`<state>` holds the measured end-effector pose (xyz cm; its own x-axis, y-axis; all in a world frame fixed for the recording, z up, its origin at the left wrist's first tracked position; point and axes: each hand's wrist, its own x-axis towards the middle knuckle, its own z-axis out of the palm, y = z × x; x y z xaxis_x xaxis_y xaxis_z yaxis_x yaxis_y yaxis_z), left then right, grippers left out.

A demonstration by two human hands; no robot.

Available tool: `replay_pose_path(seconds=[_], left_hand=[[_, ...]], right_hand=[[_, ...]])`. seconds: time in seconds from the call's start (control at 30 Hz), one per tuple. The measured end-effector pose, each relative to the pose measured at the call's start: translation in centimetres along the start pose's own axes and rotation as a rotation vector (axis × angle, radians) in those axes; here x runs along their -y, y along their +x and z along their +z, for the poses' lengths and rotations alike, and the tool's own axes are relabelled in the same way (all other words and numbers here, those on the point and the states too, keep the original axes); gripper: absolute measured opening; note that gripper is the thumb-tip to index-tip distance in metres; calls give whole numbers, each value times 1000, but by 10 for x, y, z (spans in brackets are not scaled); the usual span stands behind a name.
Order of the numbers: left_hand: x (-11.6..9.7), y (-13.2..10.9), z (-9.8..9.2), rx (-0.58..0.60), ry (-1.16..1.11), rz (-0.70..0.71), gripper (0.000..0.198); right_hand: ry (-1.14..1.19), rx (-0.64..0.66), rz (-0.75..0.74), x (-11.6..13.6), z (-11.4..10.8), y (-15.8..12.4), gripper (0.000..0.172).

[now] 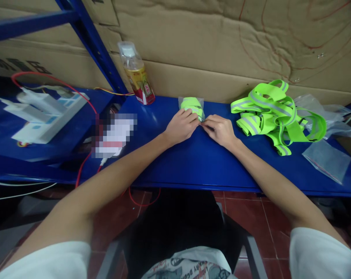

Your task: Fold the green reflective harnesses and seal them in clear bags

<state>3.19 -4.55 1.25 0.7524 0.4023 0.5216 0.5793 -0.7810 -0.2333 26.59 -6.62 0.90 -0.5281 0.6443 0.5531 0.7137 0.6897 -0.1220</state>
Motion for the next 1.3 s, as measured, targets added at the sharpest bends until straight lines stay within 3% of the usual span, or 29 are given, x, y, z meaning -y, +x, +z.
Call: replay_pose_path(seconds=[0.2,0.33,0.87,1.17,1.3], left_hand=[[15,-7,-10,-7,-103,-34,32],[19,-12,-10,53,-108,-42,19],[12,-8,-17,109,-112,-142,22],[8,-7,-37,266,-56,-318,15],[-3,-7,-37,267,10,-363,22]], right_hand=[[13,-54,98,-10,-14,-4,22],[-74,-34,79,-10,-14,-5,21],[-181,143,-69,-6,-7,3,36],[-169,73,-23,-3,-6,1,27],[-174,70,-16,-3,-6,1,27]])
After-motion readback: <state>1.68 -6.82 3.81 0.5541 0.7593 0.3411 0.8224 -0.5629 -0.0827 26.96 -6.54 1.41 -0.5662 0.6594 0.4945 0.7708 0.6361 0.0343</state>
